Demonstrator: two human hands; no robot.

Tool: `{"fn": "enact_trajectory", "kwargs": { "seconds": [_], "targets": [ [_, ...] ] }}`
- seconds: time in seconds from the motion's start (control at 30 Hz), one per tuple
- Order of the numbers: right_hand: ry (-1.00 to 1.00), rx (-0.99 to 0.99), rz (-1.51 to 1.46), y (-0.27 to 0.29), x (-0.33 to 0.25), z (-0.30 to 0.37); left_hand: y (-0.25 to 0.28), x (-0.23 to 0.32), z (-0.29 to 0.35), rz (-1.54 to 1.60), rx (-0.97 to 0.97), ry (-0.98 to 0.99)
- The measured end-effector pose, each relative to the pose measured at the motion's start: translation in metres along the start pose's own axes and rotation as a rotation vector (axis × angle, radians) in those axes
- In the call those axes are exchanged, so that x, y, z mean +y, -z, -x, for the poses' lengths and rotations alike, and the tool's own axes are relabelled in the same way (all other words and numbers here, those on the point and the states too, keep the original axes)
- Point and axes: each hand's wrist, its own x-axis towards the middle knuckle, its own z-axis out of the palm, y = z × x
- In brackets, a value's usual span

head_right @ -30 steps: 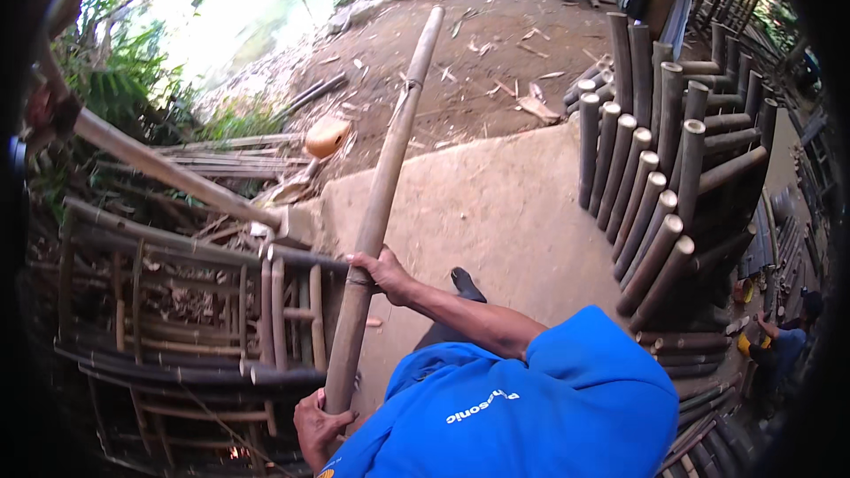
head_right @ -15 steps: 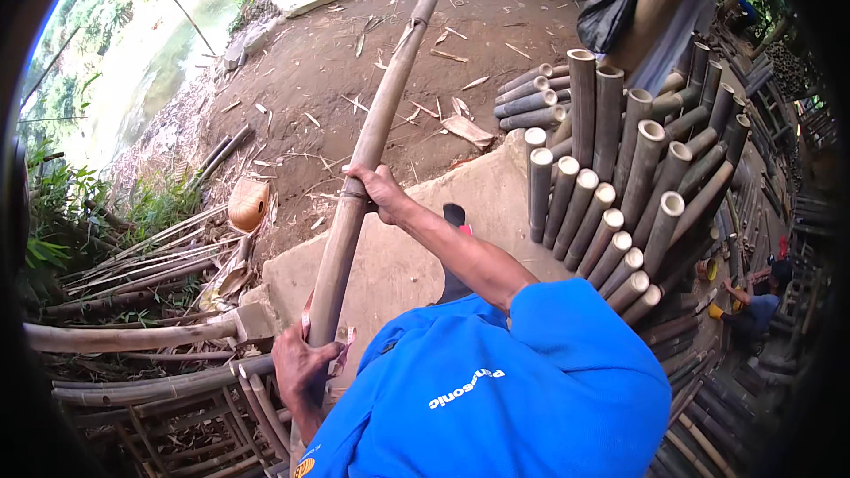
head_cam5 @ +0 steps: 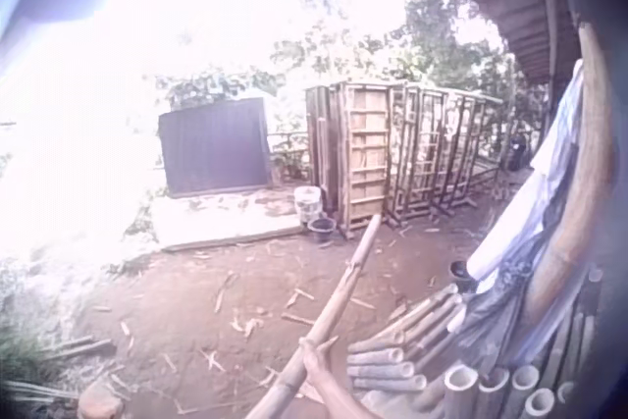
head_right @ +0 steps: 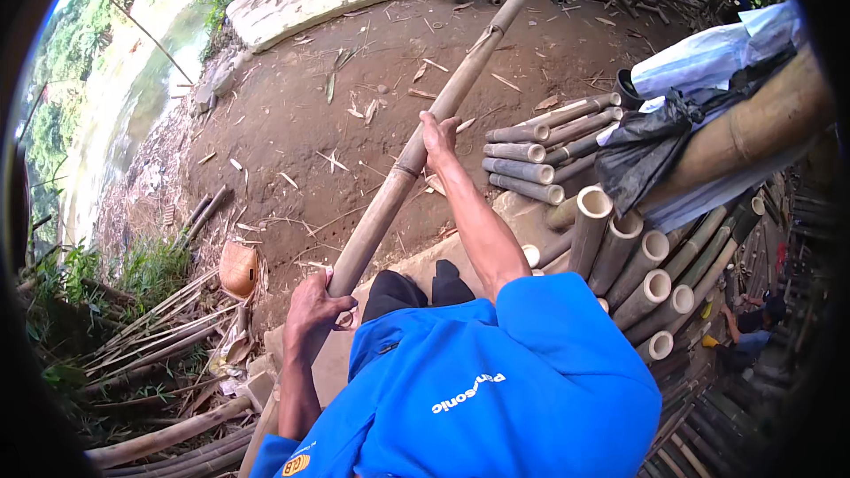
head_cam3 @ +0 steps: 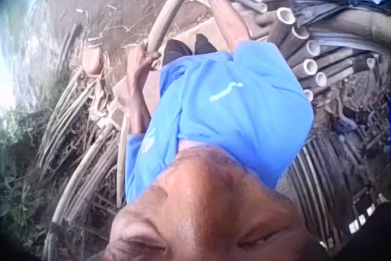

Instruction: The person measures a bamboo pole with a tape measure, selects a pole from a large pile, carries it to a workspace, and saws through it using a hand saw.

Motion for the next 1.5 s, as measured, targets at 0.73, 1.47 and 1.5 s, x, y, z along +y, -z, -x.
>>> {"fn": "enact_trajectory", "kwargs": {
  "seconds": [0.73,1.47,1.5],
  "targets": [
    [-0.4,-0.097,-0.79,-0.105,-0.042,-0.233,0.039,0.186,-0.497,-0.211,-0.418,-0.201],
    [-0.502,-0.366,-0.794,-0.03,-0.156,-0.747,0.006,0.551,-0.942,-0.472,-0.41,-0.263],
    [-0.482,-0.35,-0.799,-0.019,-0.164,-0.774,-0.002,0.582,-0.96,-0.489,-0.407,-0.305]
  ]
}}
